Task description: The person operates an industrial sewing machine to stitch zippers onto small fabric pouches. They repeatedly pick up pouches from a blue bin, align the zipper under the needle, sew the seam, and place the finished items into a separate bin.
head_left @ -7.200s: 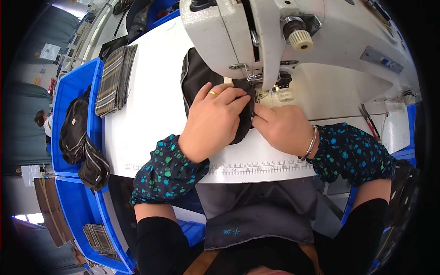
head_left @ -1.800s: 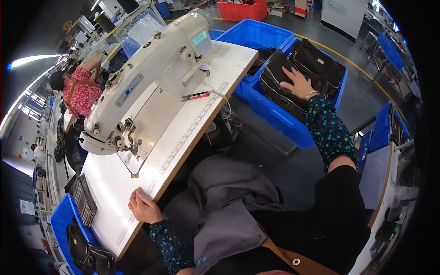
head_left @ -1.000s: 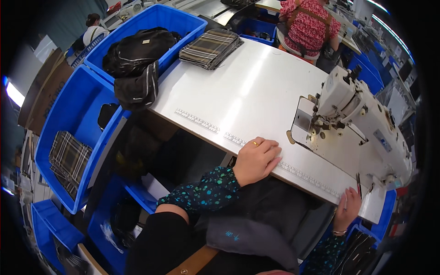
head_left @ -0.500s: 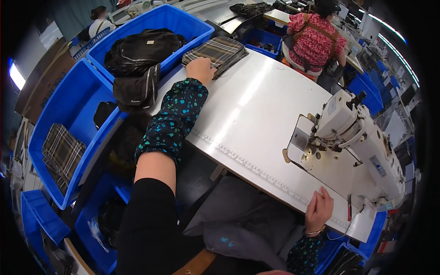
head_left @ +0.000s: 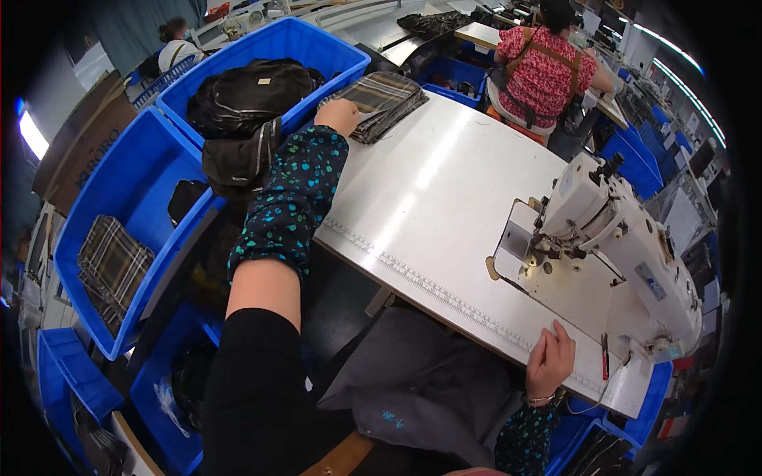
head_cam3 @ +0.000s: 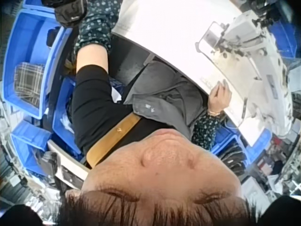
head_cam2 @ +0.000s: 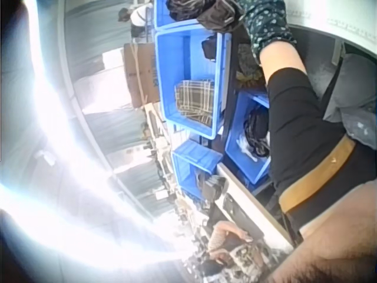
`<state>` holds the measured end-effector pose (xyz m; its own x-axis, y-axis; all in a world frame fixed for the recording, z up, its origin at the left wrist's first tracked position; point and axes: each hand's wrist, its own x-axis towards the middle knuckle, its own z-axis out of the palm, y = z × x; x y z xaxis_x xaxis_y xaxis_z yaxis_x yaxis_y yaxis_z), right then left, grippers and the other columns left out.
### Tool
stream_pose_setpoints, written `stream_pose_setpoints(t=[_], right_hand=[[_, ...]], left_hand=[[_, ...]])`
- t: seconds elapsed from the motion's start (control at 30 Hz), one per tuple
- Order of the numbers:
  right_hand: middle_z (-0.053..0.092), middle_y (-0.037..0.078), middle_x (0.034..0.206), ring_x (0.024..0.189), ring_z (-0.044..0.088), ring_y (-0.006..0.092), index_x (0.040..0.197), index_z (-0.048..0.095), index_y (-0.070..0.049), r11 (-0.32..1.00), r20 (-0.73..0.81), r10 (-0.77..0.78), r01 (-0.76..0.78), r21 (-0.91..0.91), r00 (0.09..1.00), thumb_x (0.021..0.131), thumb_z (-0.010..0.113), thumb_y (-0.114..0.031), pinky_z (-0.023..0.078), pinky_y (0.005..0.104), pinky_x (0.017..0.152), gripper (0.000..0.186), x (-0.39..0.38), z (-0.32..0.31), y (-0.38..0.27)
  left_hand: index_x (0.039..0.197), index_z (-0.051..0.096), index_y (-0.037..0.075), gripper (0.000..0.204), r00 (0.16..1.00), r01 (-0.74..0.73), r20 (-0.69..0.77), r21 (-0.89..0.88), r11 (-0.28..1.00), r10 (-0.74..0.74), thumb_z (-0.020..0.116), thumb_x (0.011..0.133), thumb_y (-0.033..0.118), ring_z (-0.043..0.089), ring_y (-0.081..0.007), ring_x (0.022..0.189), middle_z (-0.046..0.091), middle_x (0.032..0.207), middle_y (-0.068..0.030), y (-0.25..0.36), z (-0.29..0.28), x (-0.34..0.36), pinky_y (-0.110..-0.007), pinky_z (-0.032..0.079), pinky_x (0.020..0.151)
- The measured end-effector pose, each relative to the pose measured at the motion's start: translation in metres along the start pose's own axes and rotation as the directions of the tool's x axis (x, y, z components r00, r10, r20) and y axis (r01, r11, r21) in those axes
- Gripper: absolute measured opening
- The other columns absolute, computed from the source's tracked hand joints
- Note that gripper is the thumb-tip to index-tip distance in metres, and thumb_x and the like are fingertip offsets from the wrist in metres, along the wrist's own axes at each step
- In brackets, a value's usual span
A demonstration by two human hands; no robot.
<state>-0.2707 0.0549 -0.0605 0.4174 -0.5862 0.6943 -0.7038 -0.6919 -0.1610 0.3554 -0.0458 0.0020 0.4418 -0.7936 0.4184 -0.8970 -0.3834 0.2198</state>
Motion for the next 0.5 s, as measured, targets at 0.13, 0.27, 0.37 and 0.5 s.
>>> stream_pose_setpoints(t=[0.13, 0.27, 0.37, 0.5], right_hand=[[0.071, 0.019, 0.119, 0.085, 0.065, 0.0341, 0.101, 0.073, 0.004, 1.000, -0.008, 0.009, -0.009, 0.008, 1.000, 0.088, 0.067, 0.000, 0.053, 0.0424, 0.074, 0.015, 0.000, 0.001, -0.001], [0.071, 0.019, 0.119, 0.084, 0.064, 0.0340, 0.101, 0.073, 0.003, 1.000, 0.001, 0.014, -0.014, -0.008, 1.000, 0.086, 0.068, 0.000, 0.053, 0.0429, 0.073, 0.016, 0.000, -0.006, 0.000], [0.070, 0.018, 0.124, 0.086, 0.064, 0.0333, 0.103, 0.073, 0.003, 0.994, 0.015, 0.089, -0.090, 0.057, 0.996, 0.086, 0.070, -0.001, 0.054, 0.0432, 0.077, 0.018, -0.003, 0.001, -0.002], [0.066, 0.018, 0.132, 0.100, 0.064, 0.0340, 0.117, 0.071, 0.000, 0.974, 0.098, -0.032, 0.009, 0.228, 0.995, 0.086, 0.073, -0.004, 0.053, 0.0435, 0.088, 0.031, 0.021, 0.018, -0.061]], left_hand=[[0.091, 0.079, 0.007, 0.026, 0.998, -0.051, -0.027, 0.094, 0.994, 0.054, 0.067, 0.097, 0.030, 0.072, -0.0383, 0.096, 0.076, 0.098, -0.0158, 0.028, -0.017, -0.012, -0.050, 0.056, 0.086], [0.091, 0.082, 0.013, 0.024, 0.903, -0.328, 0.206, -0.240, 0.914, 0.378, 0.071, 0.095, 0.034, 0.074, -0.0331, 0.090, 0.077, 0.092, -0.0113, 0.125, -0.049, -0.081, -0.048, 0.057, 0.080], [0.092, 0.077, 0.003, 0.041, 0.670, -0.248, 0.469, -0.588, 0.770, 0.575, 0.065, 0.101, 0.041, 0.071, -0.0339, 0.081, 0.075, 0.084, -0.0147, 0.166, -0.029, -0.152, -0.045, 0.054, 0.078], [0.100, 0.072, 0.005, 0.044, 0.665, 0.147, 0.491, -0.825, 0.545, 0.563, 0.051, 0.110, 0.042, 0.066, -0.0168, 0.078, 0.071, 0.088, -0.0078, 0.214, -0.003, -0.209, -0.036, 0.055, 0.074]])
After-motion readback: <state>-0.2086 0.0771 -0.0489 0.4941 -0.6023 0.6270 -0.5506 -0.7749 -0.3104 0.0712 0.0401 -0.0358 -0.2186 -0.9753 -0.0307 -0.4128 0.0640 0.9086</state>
